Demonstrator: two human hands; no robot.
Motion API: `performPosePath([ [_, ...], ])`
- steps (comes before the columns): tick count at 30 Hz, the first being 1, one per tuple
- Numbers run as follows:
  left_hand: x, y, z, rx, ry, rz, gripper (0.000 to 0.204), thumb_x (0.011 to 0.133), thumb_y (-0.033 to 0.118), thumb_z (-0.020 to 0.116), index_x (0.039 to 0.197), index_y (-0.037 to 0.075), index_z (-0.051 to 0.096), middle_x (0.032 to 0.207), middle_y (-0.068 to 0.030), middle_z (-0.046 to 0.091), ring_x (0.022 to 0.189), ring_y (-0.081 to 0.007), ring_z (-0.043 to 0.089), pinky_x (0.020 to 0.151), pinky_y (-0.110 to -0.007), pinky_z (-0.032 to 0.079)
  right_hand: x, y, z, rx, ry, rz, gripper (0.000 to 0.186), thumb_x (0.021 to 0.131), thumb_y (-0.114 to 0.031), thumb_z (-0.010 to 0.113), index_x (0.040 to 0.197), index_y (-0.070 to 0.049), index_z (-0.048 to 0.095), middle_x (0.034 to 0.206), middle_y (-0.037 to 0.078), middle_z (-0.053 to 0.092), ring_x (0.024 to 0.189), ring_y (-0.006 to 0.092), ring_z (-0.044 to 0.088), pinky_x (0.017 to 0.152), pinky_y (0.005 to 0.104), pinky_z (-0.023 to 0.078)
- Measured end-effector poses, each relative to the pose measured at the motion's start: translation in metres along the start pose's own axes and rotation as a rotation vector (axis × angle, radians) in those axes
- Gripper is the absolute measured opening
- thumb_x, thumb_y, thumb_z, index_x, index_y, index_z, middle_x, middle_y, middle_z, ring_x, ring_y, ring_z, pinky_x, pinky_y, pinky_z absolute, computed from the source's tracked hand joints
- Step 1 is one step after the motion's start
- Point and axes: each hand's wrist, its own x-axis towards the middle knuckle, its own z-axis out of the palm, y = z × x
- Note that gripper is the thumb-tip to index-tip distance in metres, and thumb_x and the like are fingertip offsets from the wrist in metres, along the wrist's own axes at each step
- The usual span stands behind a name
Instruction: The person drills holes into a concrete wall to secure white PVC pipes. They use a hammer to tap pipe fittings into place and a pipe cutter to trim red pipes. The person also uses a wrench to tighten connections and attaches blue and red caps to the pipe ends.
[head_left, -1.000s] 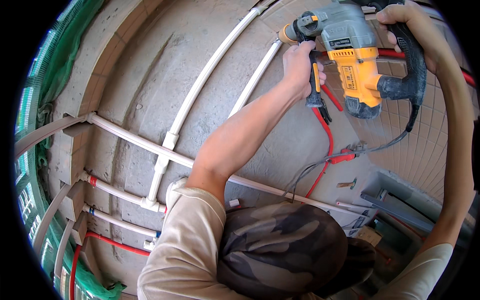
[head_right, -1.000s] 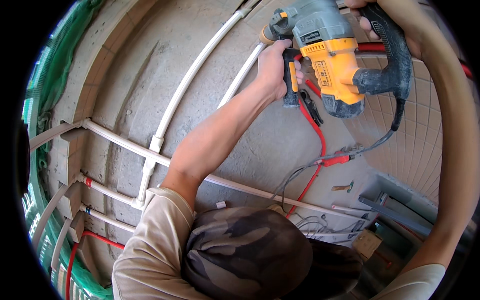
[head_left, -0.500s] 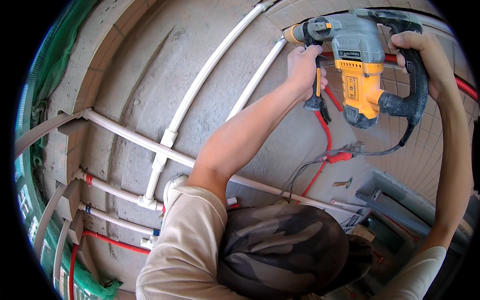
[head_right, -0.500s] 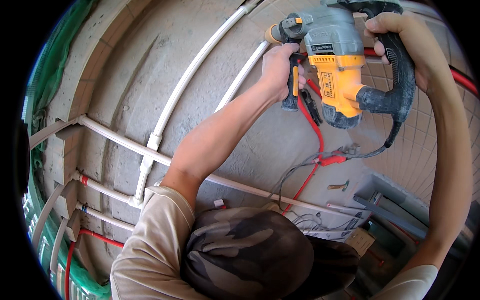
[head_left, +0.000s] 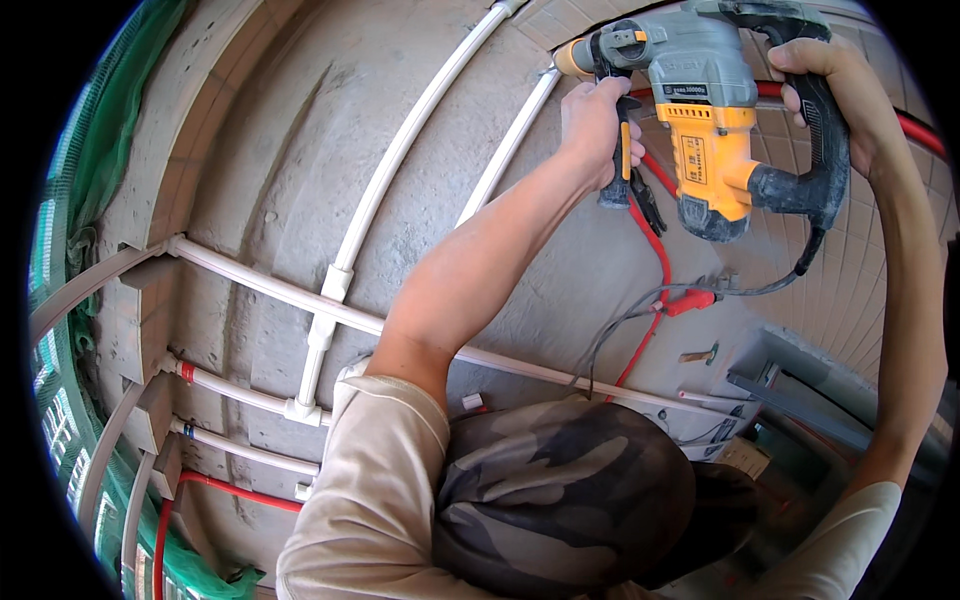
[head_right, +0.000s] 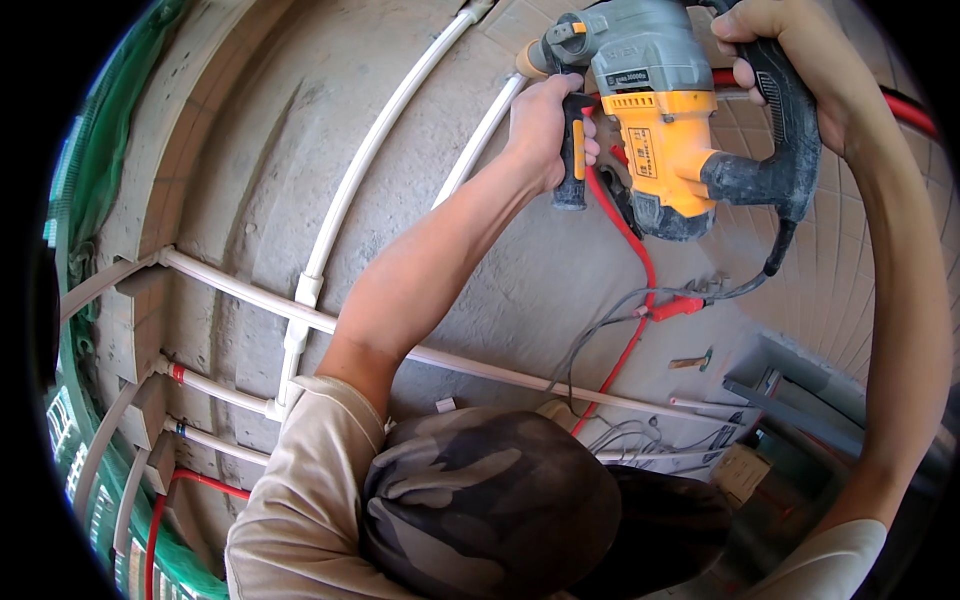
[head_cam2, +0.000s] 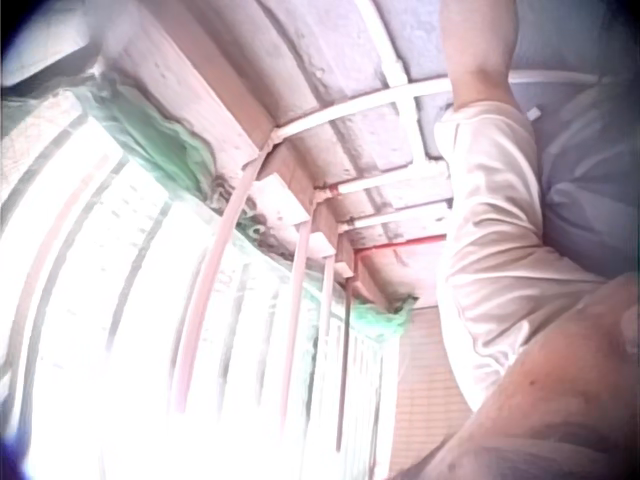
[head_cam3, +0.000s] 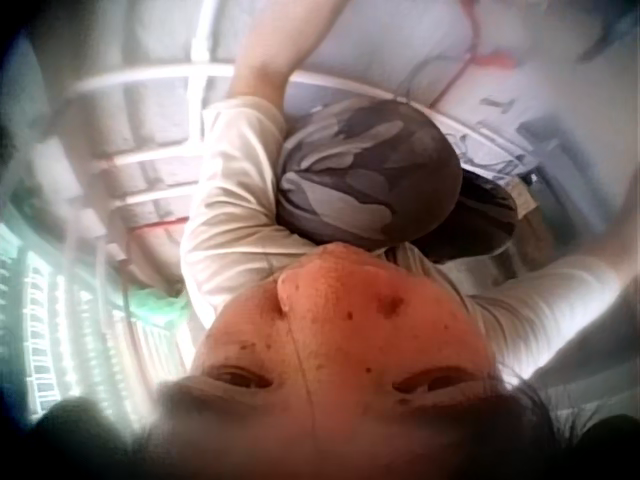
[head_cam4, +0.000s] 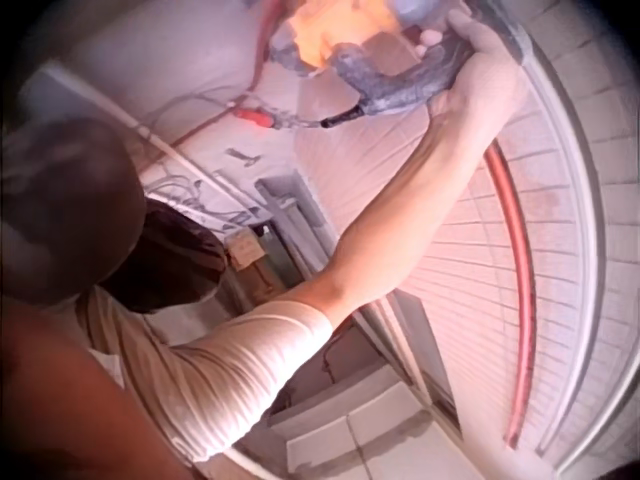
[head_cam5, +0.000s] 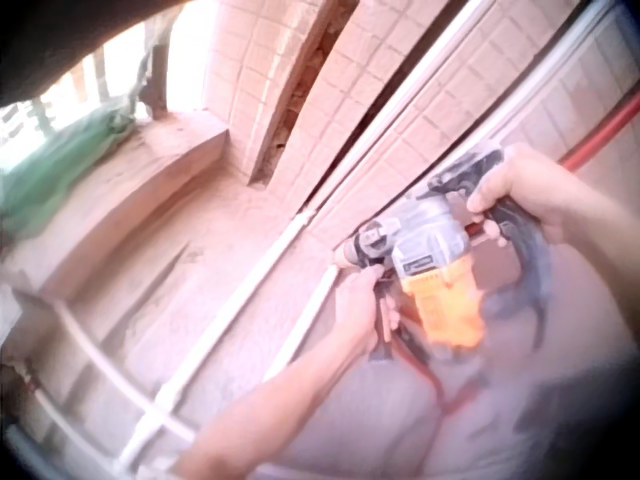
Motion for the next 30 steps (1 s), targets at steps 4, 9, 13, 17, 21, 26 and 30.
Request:
performPosePath([
  [4,-0.002,-0.001,-0.001,-0.023,0.016,-0.011,0.035,0.098,0.035,0.059,0.105,0.001,0.057,0.073,-0.0140,0.061,0.052,-0.0247,0.060,0.048,-0.039,0.052,0.001,-0.006,0.004,0.017,0.048,-0.009,0.022,0.094,-0.027,0.068,0.094,-0.004,0.067,0.068,0.000,0.064,0.054,0.0038,0.062,0.052,0.0148,0.054],
  [9,0.001,0.000,-0.003,-0.027,-0.014,-0.022,0.036,0.098,0.035,0.059,0.104,0.000,0.056,0.073,-0.0144,0.061,0.052,-0.0251,0.060,0.048,-0.039,0.052,0.008,-0.003,0.002,-0.026,-0.016,-0.024,0.022,0.093,-0.026,0.067,0.091,-0.005,0.068,0.066,0.001,0.063,0.052,0.0036,0.059,0.051,0.0162,0.053],
  [13,0.007,0.002,0.000,-0.037,-0.001,-0.020,0.035,0.098,0.035,0.059,0.105,0.000,0.056,0.073,-0.0144,0.061,0.053,-0.0251,0.060,0.048,-0.039,0.052,0.007,-0.031,0.011,0.166,0.029,0.028,0.014,0.086,-0.006,0.064,0.097,0.003,0.066,0.068,0.010,0.063,0.049,0.0153,0.061,0.045,0.0286,0.054],
  [17,0.006,0.006,-0.008,-0.061,0.017,-0.018,0.036,0.098,0.035,0.059,0.107,0.000,0.055,0.074,-0.0145,0.061,0.053,-0.0253,0.060,0.049,-0.040,0.052,0.003,-0.056,0.018,0.268,-0.026,0.111,0.023,0.083,0.002,0.062,0.105,0.004,0.064,0.073,0.013,0.064,0.048,0.0198,0.062,0.043,0.0338,0.055],
  [21,0.006,0.002,0.001,-0.109,0.001,-0.062,0.038,0.098,0.037,0.058,0.108,0.000,0.055,0.075,-0.0149,0.061,0.053,-0.0257,0.061,0.049,-0.039,0.053,0.018,-0.057,0.009,0.203,0.005,0.205,0.015,0.083,0.002,0.063,0.097,0.006,0.066,0.068,0.014,0.064,0.048,0.0205,0.062,0.043,0.0333,0.054],
  [26,0.004,0.007,-0.001,-0.112,0.042,-0.037,0.038,0.098,0.037,0.058,0.107,0.000,0.054,0.074,-0.0149,0.061,0.052,-0.0259,0.060,0.048,-0.039,0.053,0.024,-0.061,0.015,0.197,-0.004,0.107,0.011,0.082,0.004,0.064,0.092,0.007,0.067,0.067,0.015,0.064,0.048,0.0212,0.063,0.044,0.0335,0.054],
  [30,0.010,0.006,-0.001,-0.096,0.041,-0.045,0.037,0.097,0.038,0.058,0.104,0.001,0.054,0.070,-0.0135,0.059,0.050,-0.0254,0.060,0.047,-0.039,0.053,0.022,-0.056,0.013,0.238,-0.004,0.114,0.011,0.082,0.005,0.063,0.091,0.007,0.067,0.067,0.015,0.064,0.049,0.0210,0.063,0.044,0.0337,0.054],
])
